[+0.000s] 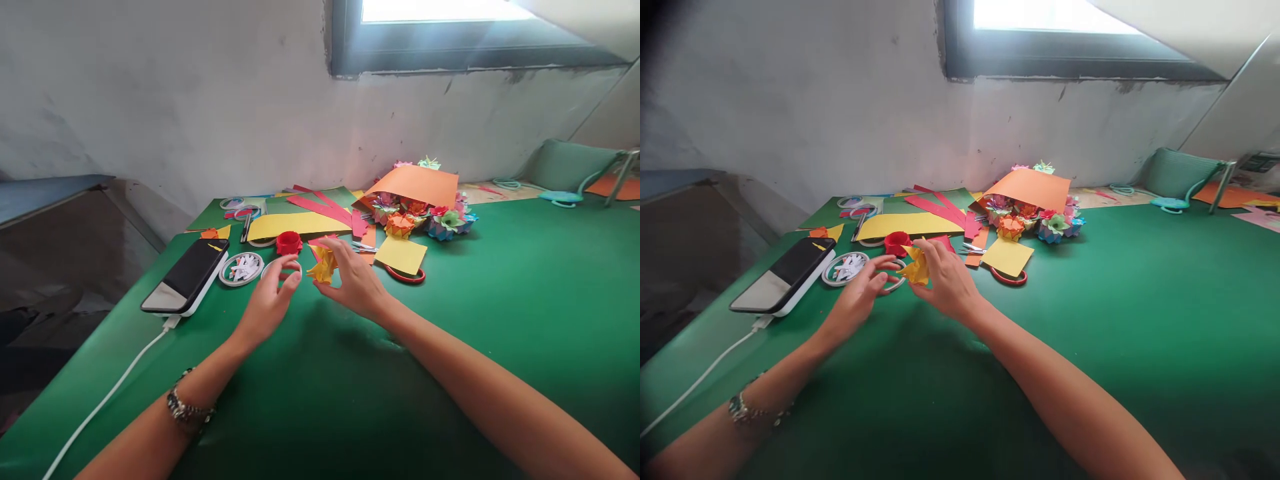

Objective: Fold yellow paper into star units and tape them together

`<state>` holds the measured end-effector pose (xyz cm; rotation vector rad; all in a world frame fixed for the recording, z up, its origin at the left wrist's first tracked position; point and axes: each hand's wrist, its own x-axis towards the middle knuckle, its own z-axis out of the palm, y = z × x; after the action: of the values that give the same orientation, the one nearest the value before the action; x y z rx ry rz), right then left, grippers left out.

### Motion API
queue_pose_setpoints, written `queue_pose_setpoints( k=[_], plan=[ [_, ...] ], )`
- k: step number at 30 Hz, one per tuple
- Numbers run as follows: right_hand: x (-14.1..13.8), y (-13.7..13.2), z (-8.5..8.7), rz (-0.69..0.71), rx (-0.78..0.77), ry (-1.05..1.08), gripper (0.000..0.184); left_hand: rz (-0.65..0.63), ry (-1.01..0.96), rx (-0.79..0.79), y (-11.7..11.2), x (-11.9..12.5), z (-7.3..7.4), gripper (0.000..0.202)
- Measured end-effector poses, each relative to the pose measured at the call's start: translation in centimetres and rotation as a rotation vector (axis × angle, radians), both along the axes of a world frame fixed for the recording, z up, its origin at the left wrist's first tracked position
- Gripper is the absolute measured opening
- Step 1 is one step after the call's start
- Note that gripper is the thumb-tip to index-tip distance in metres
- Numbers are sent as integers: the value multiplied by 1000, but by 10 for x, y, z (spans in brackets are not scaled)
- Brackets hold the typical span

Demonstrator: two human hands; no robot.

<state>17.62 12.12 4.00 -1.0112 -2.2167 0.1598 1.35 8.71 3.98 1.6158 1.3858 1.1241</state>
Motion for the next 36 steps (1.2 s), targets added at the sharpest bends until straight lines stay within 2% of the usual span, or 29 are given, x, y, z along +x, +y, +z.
queue_pose_setpoints(
  k=[3,5,7,10,12,14,20,24,28,31,36],
  plan=[
    [8,3,3,-69,4,-95,51,190,321,302,17,-14,2,45],
    [12,5,3,-94,14,-162,53,212,477,354,32,-22,2,49],
    [14,7,1,-91,8,-214,58,175,629,295,48,-25,1,58],
    [14,8,-2,-43,-36,-215,60,153,786,88,65,-20,-2,69],
    [14,8,-3,-15,-62,-175,55,164,817,24,73,-14,-6,67],
    [15,8,-3,1,-72,-122,50,192,857,52,78,-8,-9,60],
    [19,13,-4,25,-42,95,49,233,806,111,92,-7,-13,23],
    [23,20,-8,27,-38,194,52,226,729,184,90,-9,-9,17],
    [25,28,-11,-4,-57,272,53,127,682,242,82,-8,-8,13],
    [25,30,-12,-12,-84,304,53,94,641,231,84,-6,-11,21],
    [25,30,-13,-7,-115,315,52,138,577,199,99,-5,-16,40]
  ],
)
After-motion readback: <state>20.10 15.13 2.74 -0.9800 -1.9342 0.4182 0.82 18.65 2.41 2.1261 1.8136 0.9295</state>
